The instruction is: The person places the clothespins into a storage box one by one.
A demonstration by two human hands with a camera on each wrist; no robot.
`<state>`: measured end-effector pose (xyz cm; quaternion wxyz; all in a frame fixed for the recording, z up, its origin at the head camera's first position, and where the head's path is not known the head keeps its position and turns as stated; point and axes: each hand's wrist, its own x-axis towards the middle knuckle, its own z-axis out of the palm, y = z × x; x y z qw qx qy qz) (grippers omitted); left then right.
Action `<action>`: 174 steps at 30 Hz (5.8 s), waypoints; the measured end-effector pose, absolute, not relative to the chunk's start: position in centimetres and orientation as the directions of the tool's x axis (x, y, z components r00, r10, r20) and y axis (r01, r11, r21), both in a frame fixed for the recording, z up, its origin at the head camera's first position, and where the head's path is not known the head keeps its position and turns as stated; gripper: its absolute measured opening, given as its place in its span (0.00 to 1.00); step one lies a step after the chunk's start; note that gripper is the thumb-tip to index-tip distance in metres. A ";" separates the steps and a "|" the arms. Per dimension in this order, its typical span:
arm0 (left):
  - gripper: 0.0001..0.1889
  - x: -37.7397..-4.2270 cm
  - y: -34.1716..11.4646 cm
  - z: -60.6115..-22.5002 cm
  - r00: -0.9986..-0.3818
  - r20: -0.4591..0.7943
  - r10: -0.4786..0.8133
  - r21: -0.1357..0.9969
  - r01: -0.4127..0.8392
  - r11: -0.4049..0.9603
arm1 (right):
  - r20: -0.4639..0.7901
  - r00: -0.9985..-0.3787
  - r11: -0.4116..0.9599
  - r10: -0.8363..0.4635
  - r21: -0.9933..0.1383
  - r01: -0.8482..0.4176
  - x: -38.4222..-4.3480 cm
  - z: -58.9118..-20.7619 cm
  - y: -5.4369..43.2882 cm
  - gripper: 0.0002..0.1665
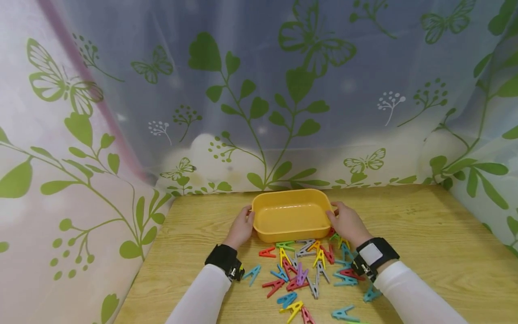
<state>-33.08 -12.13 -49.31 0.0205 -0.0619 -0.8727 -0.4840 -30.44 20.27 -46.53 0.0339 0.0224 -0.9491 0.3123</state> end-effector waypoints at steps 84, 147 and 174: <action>0.27 -31.7 -10.1 -46.7 -0.990 -0.062 0.124 0.863 0.010 0.505 | 0.071 -0.997 0.804 -0.026 -0.591 -0.063 -25.9 -46.4 21.4 0.33; 0.20 -23.5 -6.9 -45.7 -0.906 0.287 0.313 0.484 0.419 0.768 | 0.156 -0.987 0.870 -0.033 -0.482 -0.105 -31.5 -45.3 22.4 0.19; 0.29 -24.0 -7.9 -46.3 -0.947 0.150 0.285 0.575 0.318 0.754 | 0.045 -0.997 0.804 -0.062 -0.589 -0.077 -27.3 -46.1 22.8 0.22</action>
